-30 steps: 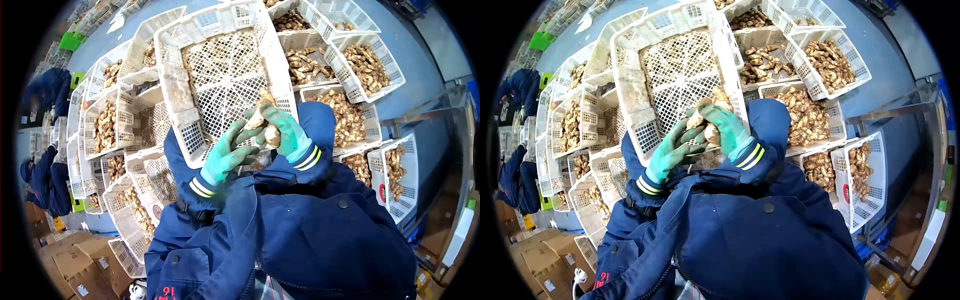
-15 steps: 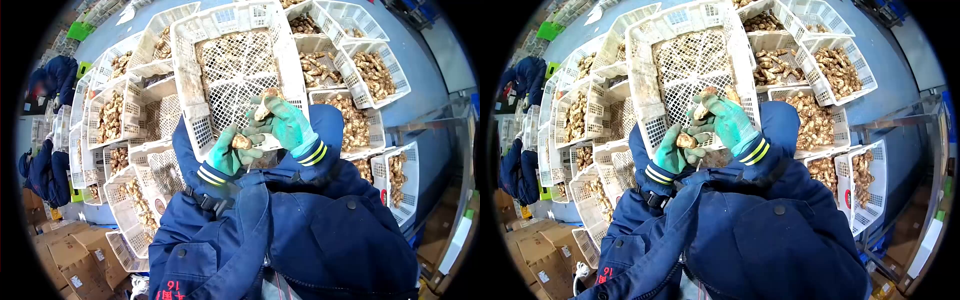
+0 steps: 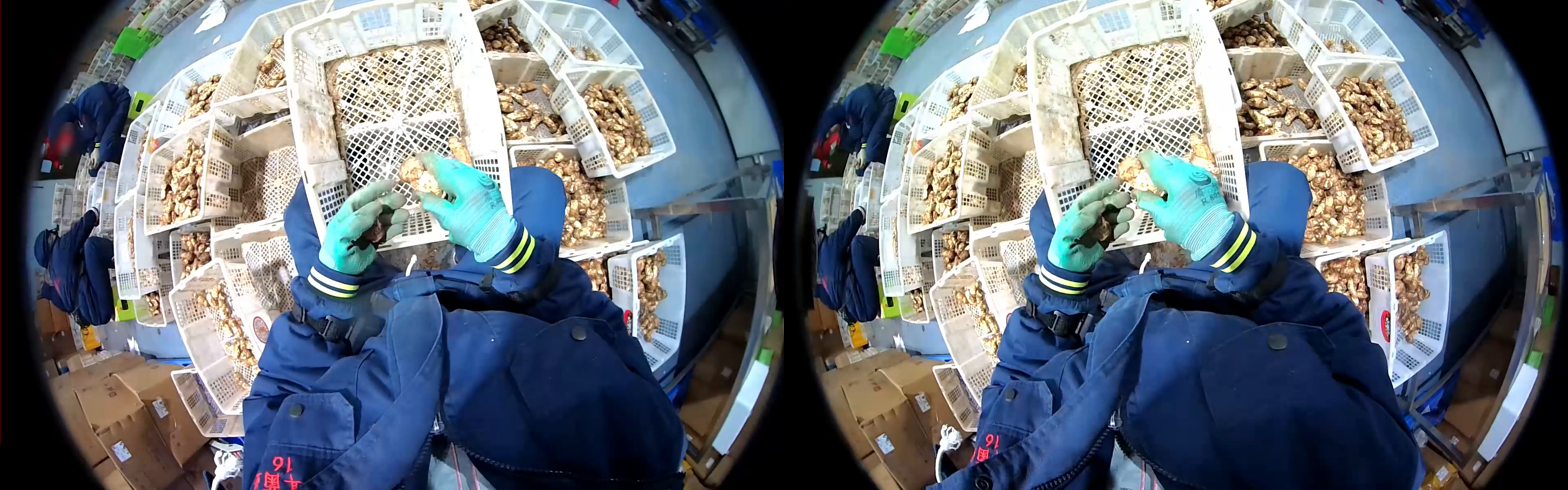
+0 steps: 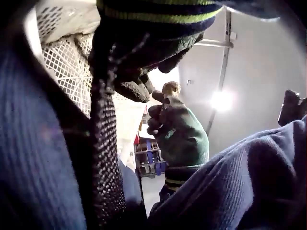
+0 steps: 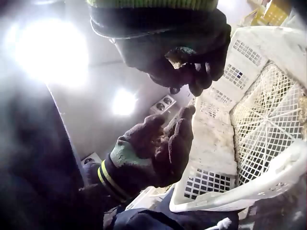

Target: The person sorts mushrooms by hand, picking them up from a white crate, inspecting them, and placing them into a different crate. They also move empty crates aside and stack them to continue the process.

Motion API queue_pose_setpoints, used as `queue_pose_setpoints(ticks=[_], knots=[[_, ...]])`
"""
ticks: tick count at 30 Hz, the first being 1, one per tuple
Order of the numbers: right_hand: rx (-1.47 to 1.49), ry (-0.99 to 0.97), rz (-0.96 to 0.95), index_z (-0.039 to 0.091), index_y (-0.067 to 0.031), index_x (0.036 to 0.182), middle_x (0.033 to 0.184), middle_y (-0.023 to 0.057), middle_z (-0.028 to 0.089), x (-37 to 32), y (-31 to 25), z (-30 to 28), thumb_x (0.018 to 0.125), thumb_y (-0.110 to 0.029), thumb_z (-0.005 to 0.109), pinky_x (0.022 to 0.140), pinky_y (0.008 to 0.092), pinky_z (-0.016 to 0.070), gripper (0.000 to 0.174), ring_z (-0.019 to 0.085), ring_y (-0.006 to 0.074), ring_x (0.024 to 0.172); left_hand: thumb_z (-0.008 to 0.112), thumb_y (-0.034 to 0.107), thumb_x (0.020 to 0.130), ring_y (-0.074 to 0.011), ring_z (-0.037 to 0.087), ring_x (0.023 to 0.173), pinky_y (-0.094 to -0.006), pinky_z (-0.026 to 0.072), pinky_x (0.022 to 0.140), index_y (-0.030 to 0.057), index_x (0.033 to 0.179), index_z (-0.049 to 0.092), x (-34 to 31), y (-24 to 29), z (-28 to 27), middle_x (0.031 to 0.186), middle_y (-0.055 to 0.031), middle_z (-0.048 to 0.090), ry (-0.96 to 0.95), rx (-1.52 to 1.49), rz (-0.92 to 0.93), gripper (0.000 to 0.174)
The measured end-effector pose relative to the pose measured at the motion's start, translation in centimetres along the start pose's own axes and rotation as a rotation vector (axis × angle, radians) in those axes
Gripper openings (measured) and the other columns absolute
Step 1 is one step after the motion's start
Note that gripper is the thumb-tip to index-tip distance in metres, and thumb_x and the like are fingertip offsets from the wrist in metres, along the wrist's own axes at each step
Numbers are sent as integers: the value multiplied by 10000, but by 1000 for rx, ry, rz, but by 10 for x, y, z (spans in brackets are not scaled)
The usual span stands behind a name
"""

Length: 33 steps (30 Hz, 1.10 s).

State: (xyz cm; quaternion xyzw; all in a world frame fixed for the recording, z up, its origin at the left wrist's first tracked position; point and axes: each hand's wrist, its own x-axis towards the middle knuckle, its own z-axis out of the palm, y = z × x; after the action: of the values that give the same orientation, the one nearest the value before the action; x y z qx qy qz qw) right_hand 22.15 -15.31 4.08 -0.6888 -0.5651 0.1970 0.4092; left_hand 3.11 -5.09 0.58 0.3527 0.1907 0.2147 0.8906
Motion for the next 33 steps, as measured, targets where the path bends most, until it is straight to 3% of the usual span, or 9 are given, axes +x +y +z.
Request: queue_pose_setpoints(ticks=[6,8,15,24,26,27,30,31,33], knots=[[-121,-115,-286,522,-53,1341,1200,182,620,4,-17,4,799,-131,703,864,388,504,576,614,347,1019,566,212,935,-115,576,841,-234,491,762,6,1377,455,1,3,10,1015,-39,611,124,127,-18,500],[269,-230,-252,399,-23,1440,1388,142,513,4,-5,11,864,-75,647,968,355,449,629,560,241,1167,550,133,900,-162,614,921,-247,499,807,-16,1344,473,-1,2,-23,1058,-74,623,-229,-109,-57,475],[792,-318,231,414,-33,1425,1186,124,588,4,-8,-11,853,77,366,970,293,459,584,573,173,1110,472,262,951,-268,684,809,-348,579,677,32,1312,483,-13,6,-47,1041,-200,656,-44,-251,42,428],[638,-361,253,489,25,1342,1105,74,637,8,0,11,995,-145,527,848,239,463,388,589,122,1008,413,337,1011,-228,621,652,-328,548,621,2,1231,513,-39,29,-77,914,-162,658,68,-301,175,413],[568,-374,263,518,37,1310,1059,68,649,10,-7,12,988,-111,533,807,222,466,355,588,108,921,412,316,1009,-216,600,713,-315,524,629,0,1150,557,-55,47,-107,940,-155,647,135,-307,231,375],[574,-472,307,464,4,1377,1293,112,567,11,7,12,957,-116,541,968,280,451,443,571,178,1154,430,323,1005,-217,600,734,-316,522,638,4,1137,561,-68,55,-124,955,-149,648,238,-242,297,369],[617,-500,330,465,26,1369,1284,113,575,13,10,14,950,-90,540,986,281,440,441,569,174,1151,485,325,985,-234,603,751,-333,527,661,35,1098,578,-106,57,-228,986,-140,650,336,-339,290,324],[617,-485,325,466,31,1365,1272,111,582,13,9,15,949,-82,533,981,274,441,437,569,168,1149,502,346,980,-244,601,748,-349,524,652,89,1088,591,-116,57,-217,959,-140,650,737,-223,342,292],[622,-473,348,472,31,1360,1242,104,600,15,9,20,959,-77,512,950,259,454,418,573,155,1143,495,365,982,-249,606,757,-367,525,649,141,1079,596,-141,39,-263,949,-138,653,828,-240,332,264]])
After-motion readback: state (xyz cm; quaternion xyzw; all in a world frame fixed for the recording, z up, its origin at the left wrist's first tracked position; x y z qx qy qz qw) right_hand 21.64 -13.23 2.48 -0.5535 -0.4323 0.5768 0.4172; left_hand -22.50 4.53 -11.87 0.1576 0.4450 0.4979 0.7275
